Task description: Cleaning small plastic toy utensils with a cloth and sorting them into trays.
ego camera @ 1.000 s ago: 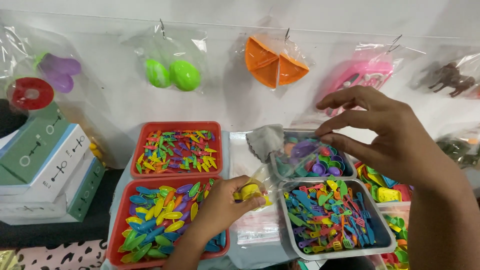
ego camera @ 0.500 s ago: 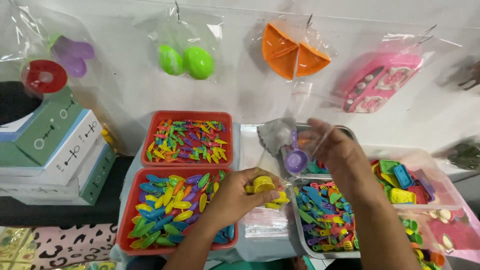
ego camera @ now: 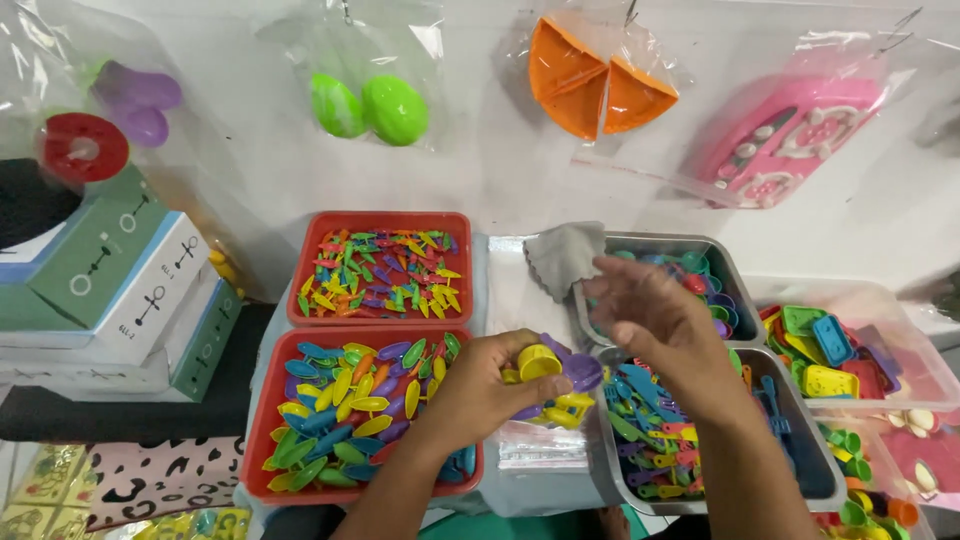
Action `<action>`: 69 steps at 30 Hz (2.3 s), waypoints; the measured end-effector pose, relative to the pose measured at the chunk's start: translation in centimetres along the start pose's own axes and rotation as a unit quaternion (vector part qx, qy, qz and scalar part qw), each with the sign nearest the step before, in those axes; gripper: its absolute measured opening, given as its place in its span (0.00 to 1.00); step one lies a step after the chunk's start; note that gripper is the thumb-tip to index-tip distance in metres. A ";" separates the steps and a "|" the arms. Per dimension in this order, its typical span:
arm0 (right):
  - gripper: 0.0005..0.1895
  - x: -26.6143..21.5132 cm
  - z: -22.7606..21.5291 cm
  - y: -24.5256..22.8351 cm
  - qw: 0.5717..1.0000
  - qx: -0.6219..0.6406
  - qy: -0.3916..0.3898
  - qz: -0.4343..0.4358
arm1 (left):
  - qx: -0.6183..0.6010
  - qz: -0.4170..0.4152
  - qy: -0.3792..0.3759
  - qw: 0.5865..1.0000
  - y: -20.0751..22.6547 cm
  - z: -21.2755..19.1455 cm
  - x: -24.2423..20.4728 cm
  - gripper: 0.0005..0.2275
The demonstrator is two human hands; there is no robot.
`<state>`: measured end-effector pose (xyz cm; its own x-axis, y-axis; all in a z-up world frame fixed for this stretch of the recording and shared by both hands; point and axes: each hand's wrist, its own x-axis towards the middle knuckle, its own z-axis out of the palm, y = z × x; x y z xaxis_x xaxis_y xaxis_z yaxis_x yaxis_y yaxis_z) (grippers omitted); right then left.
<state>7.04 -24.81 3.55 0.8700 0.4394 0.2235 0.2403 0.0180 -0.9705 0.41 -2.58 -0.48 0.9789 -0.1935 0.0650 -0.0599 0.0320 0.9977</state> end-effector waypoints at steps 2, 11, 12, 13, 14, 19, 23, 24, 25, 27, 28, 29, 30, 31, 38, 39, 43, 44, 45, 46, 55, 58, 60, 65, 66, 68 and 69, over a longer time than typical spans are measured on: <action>0.28 -0.9 0.1 1.4 1.000 0.020 -0.015 0.010 | 0.012 -0.013 0.012 1.000 0.6 0.1 -0.1 0.11; 0.06 -1.7 0.2 4.6 0.998 0.020 0.001 -0.066 | -0.063 0.039 -0.002 0.997 0.3 -0.1 0.6 0.20; 0.05 -2.0 -0.1 5.2 0.998 0.027 0.005 -0.052 | -0.086 0.046 0.011 0.995 -0.1 0.0 0.6 0.15; 0.05 -2.1 -0.2 5.8 0.998 0.029 0.010 -0.049 | -0.086 0.041 0.007 0.995 0.0 0.1 0.6 0.15; 0.06 -2.2 -0.4 6.4 0.998 0.039 0.026 -0.031 | -0.087 0.024 0.023 0.996 0.1 0.2 0.6 0.14; 0.09 -2.3 -1.3 7.2 0.995 0.062 0.076 -0.028 | -0.084 0.055 0.039 0.994 -0.5 0.7 1.1 0.13; 0.08 -2.6 -1.7 6.5 0.991 0.081 0.095 -0.046 | -0.086 0.096 0.095 0.987 -1.1 0.9 1.3 0.12; 0.10 -2.7 -1.7 6.2 0.990 0.075 0.114 -0.047 | -0.098 0.092 0.102 0.986 -1.2 0.8 1.3 0.12; 0.10 -2.7 -1.6 6.4 0.989 0.075 0.116 -0.046 | -0.098 0.090 0.100 0.986 -1.3 0.8 1.2 0.12; 0.09 -2.7 -1.5 6.8 0.983 0.105 0.136 -0.058 | -0.091 0.134 0.116 0.980 -1.5 0.7 1.2 0.12; 0.09 -2.8 -1.4 6.9 0.983 0.104 0.138 -0.058 | -0.091 0.133 0.114 0.980 -1.6 0.7 1.2 0.12; 0.09 -2.8 -1.4 6.9 0.985 0.090 0.136 -0.051 | -0.093 0.122 0.130 0.979 -1.7 0.7 1.1 0.12; 0.08 -2.8 -1.3 6.9 0.987 0.075 0.134 -0.044 | -0.096 0.111 0.146 0.978 -1.8 0.6 1.1 0.12; 0.08 -2.8 -1.1 6.8 0.987 0.075 0.134 -0.044 | -0.096 0.111 0.146 0.978 -1.5 0.8 0.9 0.12; 0.26 -2.9 -0.5 6.5 0.976 0.098 0.181 -0.068 | 0.033 0.164 0.219 0.961 0.4 0.7 0.5 0.26; 0.26 -3.2 -0.4 6.4 0.977 0.052 0.198 -0.056 | 0.082 0.165 0.227 0.956 0.5 0.7 0.2 0.24; 0.22 -3.3 0.2 4.9 0.978 0.020 0.198 -0.059 | 0.257 0.279 0.259 0.888 2.2 0.6 0.0 0.15; 0.15 -3.4 0.2 4.7 0.979 -0.009 0.193 -0.067 | 0.260 0.280 0.259 0.887 2.2 0.6 0.0 0.13; 0.09 -3.4 0.3 4.4 0.979 -0.038 0.188 -0.075 | 0.263 0.281 0.260 0.886 2.3 0.6 -0.1 0.11; 0.09 -3.4 0.3 4.4 0.979 -0.038 0.188 -0.074 | 0.263 0.280 0.260 0.886 2.2 0.6 -0.1 0.11; 0.07 -3.9 0.4 5.1 0.985 0.026 0.125 -0.115 | -0.044 0.174 0.109 0.978 0.4 1.0 0.4 0.08; 0.05 -3.6 0.8 5.5 0.978 0.061 0.136 -0.149 | -0.131 0.108 0.085 0.982 -1.0 1.7 1.0 0.12; 0.06 -3.7 1.0 5.7 0.971 0.061 0.192 -0.126 | -0.246 0.016 0.033 0.969 -2.2 2.5 1.4 0.31; 0.05 -3.3 0.6 5.7 0.969 0.084 0.203 -0.116 | -0.282 -0.099 -0.021 0.954 -2.5 3.7 1.2 0.34; 0.05 -3.2 0.6 5.6 0.968 0.091 0.200 -0.118 | -0.231 -0.127 -0.018 0.965 -2.0 3.8 1.0 0.27; 0.06 -3.0 -0.2 5.5 0.972 0.085 0.182 -0.122 | -0.196 -0.098 -0.012 0.976 -2.5 3.2 1.1 0.21; 0.07 -2.9 -0.6 5.5 0.976 0.078 0.162 -0.126 | -0.162 -0.069 -0.005 0.984 -2.7 3.0 1.0 0.16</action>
<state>6.10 -26.48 -2.34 0.8882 0.0971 0.4491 0.4178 0.2362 -0.8773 0.98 -5.77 -3.10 0.9715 -0.2271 -0.0681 0.1397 0.3161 0.9384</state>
